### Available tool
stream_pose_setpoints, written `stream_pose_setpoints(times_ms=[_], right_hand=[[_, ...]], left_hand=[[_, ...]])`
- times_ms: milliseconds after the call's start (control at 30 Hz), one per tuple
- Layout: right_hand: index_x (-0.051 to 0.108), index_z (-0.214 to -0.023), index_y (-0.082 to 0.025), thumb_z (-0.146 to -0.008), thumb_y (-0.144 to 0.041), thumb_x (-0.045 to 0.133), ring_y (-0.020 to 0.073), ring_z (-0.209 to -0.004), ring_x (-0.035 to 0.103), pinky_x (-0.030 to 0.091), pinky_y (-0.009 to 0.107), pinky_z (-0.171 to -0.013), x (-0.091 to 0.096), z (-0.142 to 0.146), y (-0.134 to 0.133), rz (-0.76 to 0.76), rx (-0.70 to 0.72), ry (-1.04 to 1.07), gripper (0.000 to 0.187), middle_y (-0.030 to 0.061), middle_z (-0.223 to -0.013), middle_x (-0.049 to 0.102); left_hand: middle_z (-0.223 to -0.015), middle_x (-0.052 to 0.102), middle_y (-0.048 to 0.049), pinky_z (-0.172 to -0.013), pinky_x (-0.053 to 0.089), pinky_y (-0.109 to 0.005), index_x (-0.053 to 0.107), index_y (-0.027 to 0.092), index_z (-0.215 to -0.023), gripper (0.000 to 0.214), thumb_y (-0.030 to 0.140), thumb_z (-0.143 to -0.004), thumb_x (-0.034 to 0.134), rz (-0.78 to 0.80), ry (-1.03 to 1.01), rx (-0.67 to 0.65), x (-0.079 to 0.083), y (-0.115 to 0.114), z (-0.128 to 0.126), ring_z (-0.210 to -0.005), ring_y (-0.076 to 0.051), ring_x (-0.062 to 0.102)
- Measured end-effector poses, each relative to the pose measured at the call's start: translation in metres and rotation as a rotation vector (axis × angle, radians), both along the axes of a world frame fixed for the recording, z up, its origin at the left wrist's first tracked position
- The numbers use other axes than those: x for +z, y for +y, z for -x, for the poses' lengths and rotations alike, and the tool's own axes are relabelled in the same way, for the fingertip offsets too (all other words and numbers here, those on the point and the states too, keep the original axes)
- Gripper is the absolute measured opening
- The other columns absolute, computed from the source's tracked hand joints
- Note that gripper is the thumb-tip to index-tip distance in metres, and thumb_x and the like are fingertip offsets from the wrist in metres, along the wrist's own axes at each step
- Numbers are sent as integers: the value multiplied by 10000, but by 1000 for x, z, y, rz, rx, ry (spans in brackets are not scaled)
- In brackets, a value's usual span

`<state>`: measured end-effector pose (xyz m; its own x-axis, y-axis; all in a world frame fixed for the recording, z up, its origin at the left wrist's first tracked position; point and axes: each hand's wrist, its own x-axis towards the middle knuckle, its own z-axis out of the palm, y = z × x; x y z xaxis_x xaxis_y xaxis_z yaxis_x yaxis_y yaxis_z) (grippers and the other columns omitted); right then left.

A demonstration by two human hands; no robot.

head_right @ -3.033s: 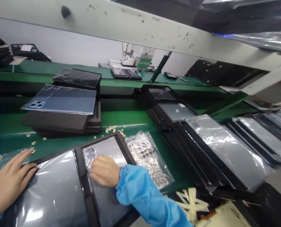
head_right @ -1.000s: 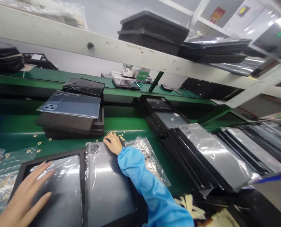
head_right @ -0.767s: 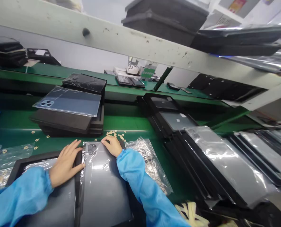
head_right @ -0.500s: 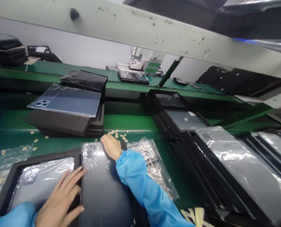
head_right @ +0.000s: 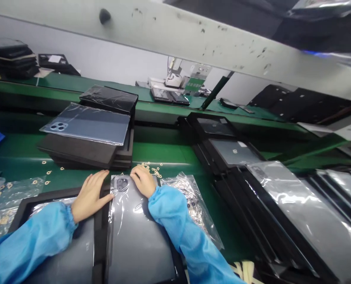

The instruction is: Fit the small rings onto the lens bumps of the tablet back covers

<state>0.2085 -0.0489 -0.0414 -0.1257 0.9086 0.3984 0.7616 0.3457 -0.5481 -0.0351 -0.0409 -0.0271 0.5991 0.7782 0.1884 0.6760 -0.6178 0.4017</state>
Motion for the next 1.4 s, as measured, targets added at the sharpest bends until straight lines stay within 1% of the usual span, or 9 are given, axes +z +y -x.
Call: stream_pose_setpoints(times_ms=[133, 300, 467, 600, 700, 833, 1000, 1200, 1400], right_hand=[[524, -848, -217, -966, -204, 373, 199, -980, 595, 455, 375, -862, 4, 3, -43, -188, 34, -25, 192, 75, -962, 664], [488, -788, -233, -984, -244, 328, 164, -663, 580, 436, 305, -661, -4, 15, -98, -222, -14, -87, 253, 11, -697, 603], [492, -977, -193, -956, -255, 450, 191, -695, 592, 401, 290, -601, 1, 28, -84, -8, -246, -129, 78, 44, -803, 598], [502, -912, -216, -911, -144, 463, 169, -640, 595, 380, 265, -561, 19, 28, -81, 172, -241, -191, 82, 10, -828, 623], [515, -842, -217, -868, -71, 464, 162, -651, 599, 414, 254, -600, 27, 25, -99, 236, -198, -234, 157, -16, -738, 609], [530, -779, -213, -811, -26, 499, 163, -718, 601, 455, 256, -661, 41, 18, -111, 231, -164, -288, 192, -11, -744, 607], [560, -935, -212, -888, -109, 491, 200, -905, 574, 488, 332, -796, 123, 17, -67, -91, -111, -192, 132, 61, -965, 594], [573, -1126, -201, -943, -145, 433, 230, -1031, 543, 476, 368, -899, 254, 43, 49, -731, -91, -197, 237, 106, -1079, 574], [598, -1102, -155, -931, -144, 457, 235, -959, 515, 476, 375, -846, 282, 50, 135, -1024, -151, -227, 222, 113, -995, 542]], left_hand=[[-1455, 408, -188, -1120, 248, -575, 109, 154, -1471, 1035, 459, -700, 727, -3, 2, -27, -7, -3, -11, -1361, -335, 361], [-1526, 320, -147, -1146, 238, -511, 8, 207, -1497, 1142, 421, -665, 760, -8, 1, -135, -9, -15, -11, -1407, -302, 295], [-1545, 277, -149, -1147, 230, -514, 33, 189, -1500, 1023, 339, -746, 708, -64, 2, -178, -3, -21, -11, -1428, -290, 247], [-1532, 340, -33, -1171, 179, -508, 236, 289, -1463, 767, 196, -810, 628, -166, 54, -406, -7, -37, -7, -1428, -242, 258], [-1529, 342, -38, -1166, 236, -464, 317, 255, -1432, 720, 294, -800, 661, -193, 104, -580, -21, -46, -5, -1397, -231, 327], [-1522, 334, -119, -1108, 344, -416, 200, 145, -1486, 860, 480, -817, 622, -385, 78, -598, -42, -40, -18, -1376, -271, 359], [-1372, 552, -75, -1030, 408, -310, 359, 150, -1427, 539, 315, -933, 498, -659, 58, -624, -51, -26, -41, -1259, -217, 507], [-1420, 502, -71, -1080, 341, -310, 292, 164, -1464, 523, 248, -965, 423, -695, 69, -563, -51, -31, -36, -1290, -197, 469], [-1382, 539, -95, -1046, 356, -314, 306, 187, -1465, 546, 378, -966, 418, -696, 104, -580, -51, -32, -20, -1272, -215, 491]])
